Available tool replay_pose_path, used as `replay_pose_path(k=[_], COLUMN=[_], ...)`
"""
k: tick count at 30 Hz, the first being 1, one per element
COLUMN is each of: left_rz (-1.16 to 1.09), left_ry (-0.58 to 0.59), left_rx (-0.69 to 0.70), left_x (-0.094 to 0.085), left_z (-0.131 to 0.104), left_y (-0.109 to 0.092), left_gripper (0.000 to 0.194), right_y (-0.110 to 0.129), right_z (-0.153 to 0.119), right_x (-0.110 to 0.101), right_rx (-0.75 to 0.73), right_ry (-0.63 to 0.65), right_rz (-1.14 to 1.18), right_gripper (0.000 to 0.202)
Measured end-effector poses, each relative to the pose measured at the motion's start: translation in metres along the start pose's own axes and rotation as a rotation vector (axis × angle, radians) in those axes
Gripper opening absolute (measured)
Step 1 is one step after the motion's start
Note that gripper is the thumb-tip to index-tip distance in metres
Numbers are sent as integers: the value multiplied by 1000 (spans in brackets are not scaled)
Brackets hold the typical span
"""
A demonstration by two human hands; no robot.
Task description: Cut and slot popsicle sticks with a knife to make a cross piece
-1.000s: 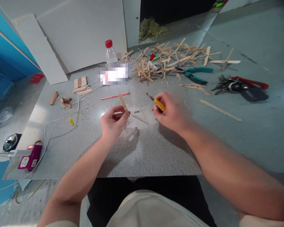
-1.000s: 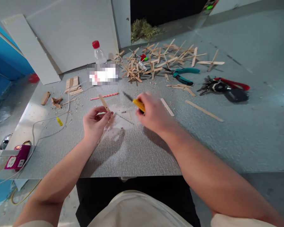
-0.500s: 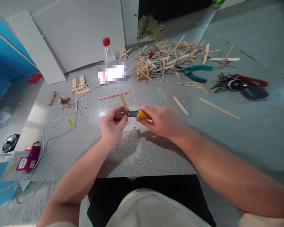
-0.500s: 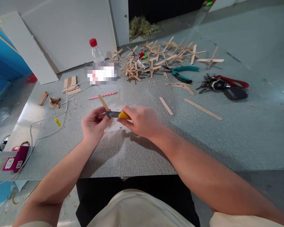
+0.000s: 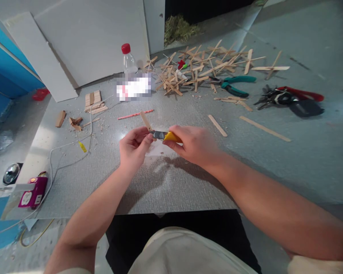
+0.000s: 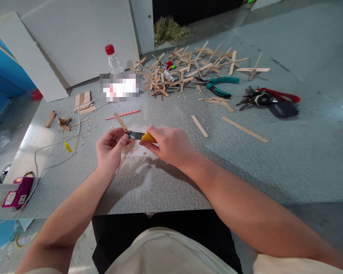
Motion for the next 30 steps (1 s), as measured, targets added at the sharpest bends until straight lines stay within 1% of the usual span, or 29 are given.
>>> replay_pose_path(k=[3, 6, 11, 17, 22, 25, 30], left_rz=[15, -1, -57, -122, -87, -35, 10], left_ry=[-52, -75, -75, -72, -71, -96, -129], left_rx=[-2, -14, -54, -122, -79, -47, -40], left_x=[0, 0, 1, 1, 1, 1, 1], left_z=[2, 3, 4, 3, 0, -2, -2], left_y=[1, 1, 2, 4, 4, 1, -3], left_gripper=[30, 31, 30, 36, 34, 34, 37], right_y=[1, 2, 3, 1, 5, 8, 13], right_z=[0, -1, -1, -2, -2, -2, -2], right_x=[0, 0, -1, 1, 0, -2, -1], right_rx=[-17, -10, -26, -28, -17, 2, 14], right_ry=[-13, -15, -13, -23, -25, -19, -22], right_rz=[-3, -2, 17, 3, -14, -23, -32], right_gripper=[46, 46, 43, 45, 42, 42, 43])
Point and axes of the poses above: each hand's wrist, its own z-axis towards the middle knuckle, its own x-axis out of the palm, y = z × x, the point moved 2 cm from there along z, towards the middle knuckle, and after that the axes turned 2 degrees about z, right-handed, at the moved point
